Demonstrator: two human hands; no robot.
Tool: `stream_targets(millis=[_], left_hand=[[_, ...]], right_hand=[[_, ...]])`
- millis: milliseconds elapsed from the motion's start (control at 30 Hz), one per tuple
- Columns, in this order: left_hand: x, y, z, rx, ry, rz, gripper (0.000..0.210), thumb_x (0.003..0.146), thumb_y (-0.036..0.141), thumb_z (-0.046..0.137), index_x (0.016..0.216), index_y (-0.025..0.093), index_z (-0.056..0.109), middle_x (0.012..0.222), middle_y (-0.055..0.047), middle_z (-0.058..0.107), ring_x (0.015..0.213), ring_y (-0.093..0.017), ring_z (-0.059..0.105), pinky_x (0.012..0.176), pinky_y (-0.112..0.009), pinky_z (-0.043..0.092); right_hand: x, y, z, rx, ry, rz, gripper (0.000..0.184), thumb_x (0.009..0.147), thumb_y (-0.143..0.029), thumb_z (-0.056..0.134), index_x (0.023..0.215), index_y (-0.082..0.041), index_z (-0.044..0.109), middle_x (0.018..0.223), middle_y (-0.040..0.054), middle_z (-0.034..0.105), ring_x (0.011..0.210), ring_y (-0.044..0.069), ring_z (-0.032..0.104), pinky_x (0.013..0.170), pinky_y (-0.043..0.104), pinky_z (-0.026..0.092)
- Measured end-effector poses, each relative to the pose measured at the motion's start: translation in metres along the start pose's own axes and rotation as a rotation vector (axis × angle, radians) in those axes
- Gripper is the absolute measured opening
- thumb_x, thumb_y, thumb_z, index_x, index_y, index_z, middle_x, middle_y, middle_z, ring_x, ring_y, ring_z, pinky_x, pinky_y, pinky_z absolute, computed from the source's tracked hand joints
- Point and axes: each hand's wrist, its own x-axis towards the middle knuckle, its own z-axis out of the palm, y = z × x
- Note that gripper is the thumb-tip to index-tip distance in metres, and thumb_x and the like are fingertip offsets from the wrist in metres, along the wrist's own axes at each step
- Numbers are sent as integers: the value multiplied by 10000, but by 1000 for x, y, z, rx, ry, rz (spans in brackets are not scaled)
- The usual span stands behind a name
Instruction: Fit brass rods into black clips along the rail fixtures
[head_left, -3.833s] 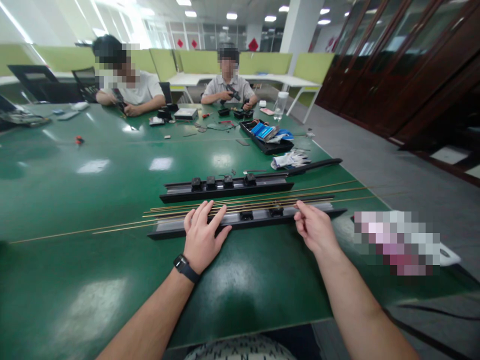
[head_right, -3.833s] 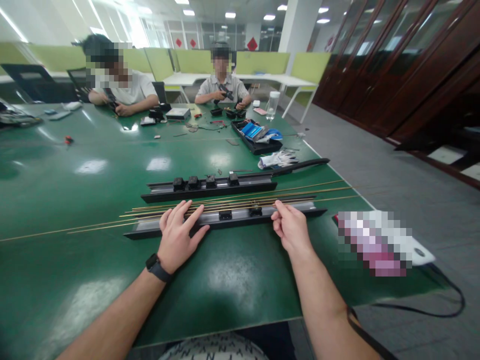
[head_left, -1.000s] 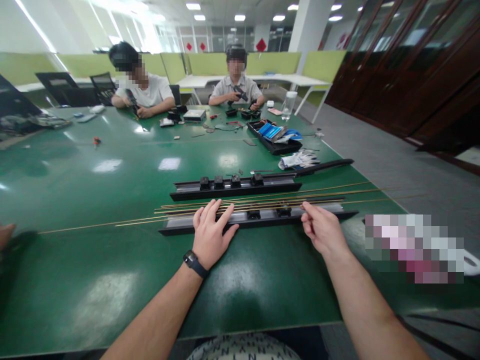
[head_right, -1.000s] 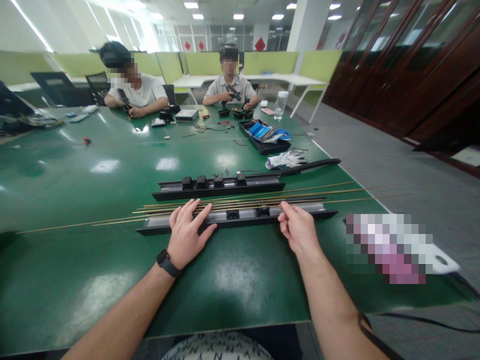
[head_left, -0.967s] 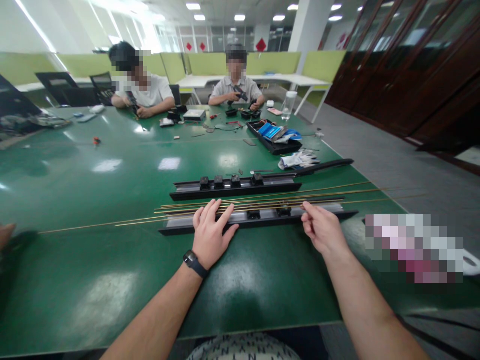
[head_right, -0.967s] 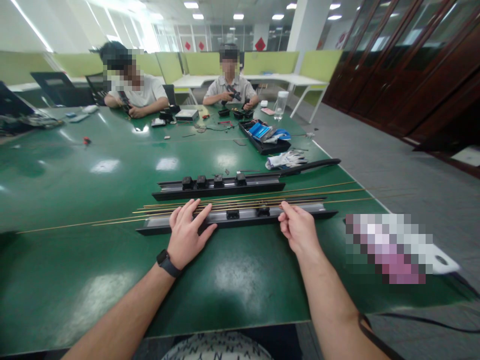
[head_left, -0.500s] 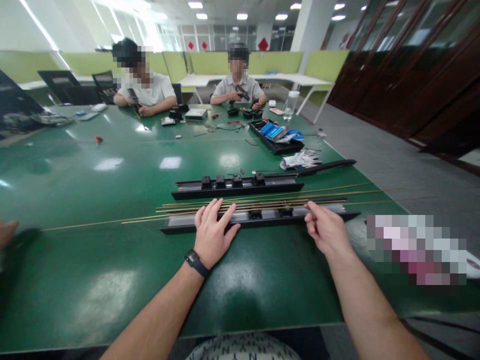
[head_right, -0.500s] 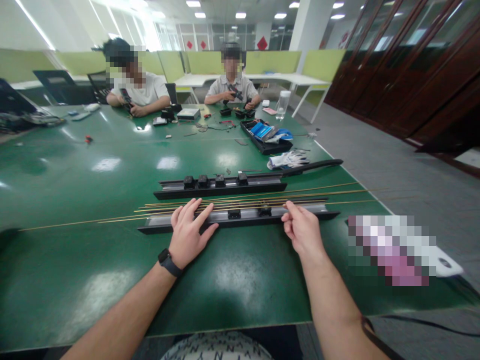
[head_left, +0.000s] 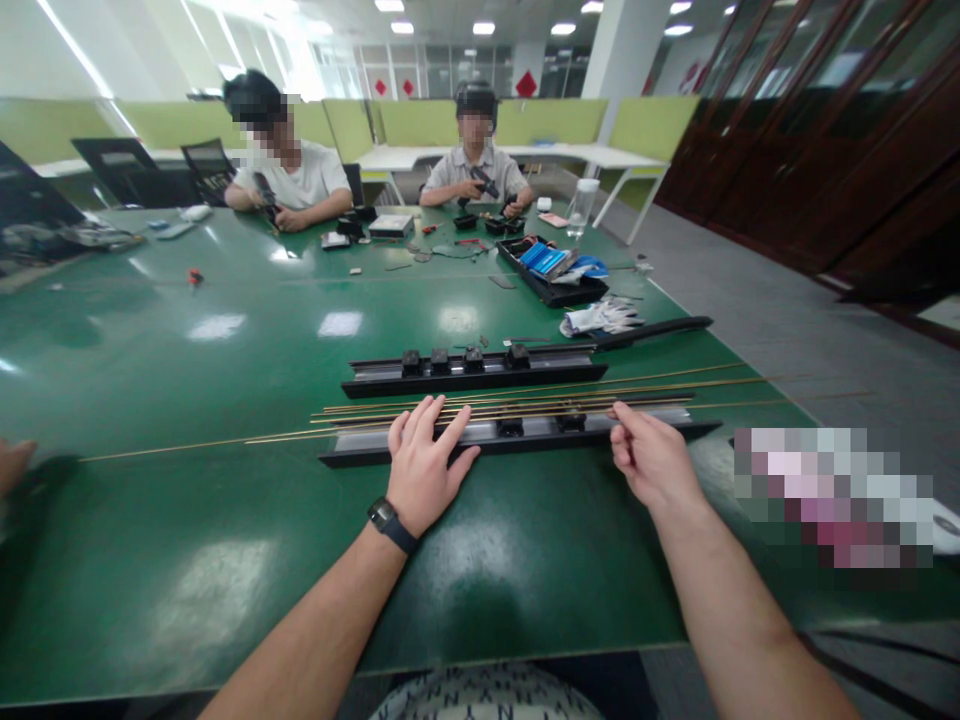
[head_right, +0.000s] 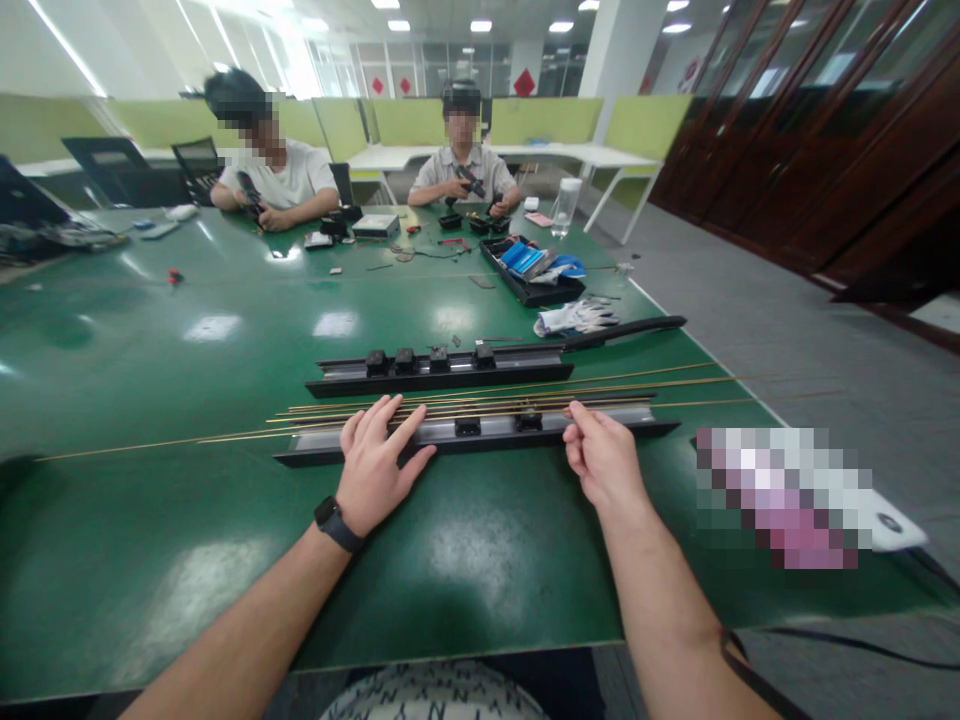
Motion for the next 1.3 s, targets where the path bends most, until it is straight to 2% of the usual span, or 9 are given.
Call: stream_targets(millis=[1300], left_hand=[[0,1,-1,12,1,3,486,928,445,589,1395,316,552,1487,-126,494,1427,-295,394,1172,-499,228]], right_hand=[[4,5,1,23,60,-16,291,729,-387,812,772,-154,643,506,-42,542,319,45,397,238,137,232]])
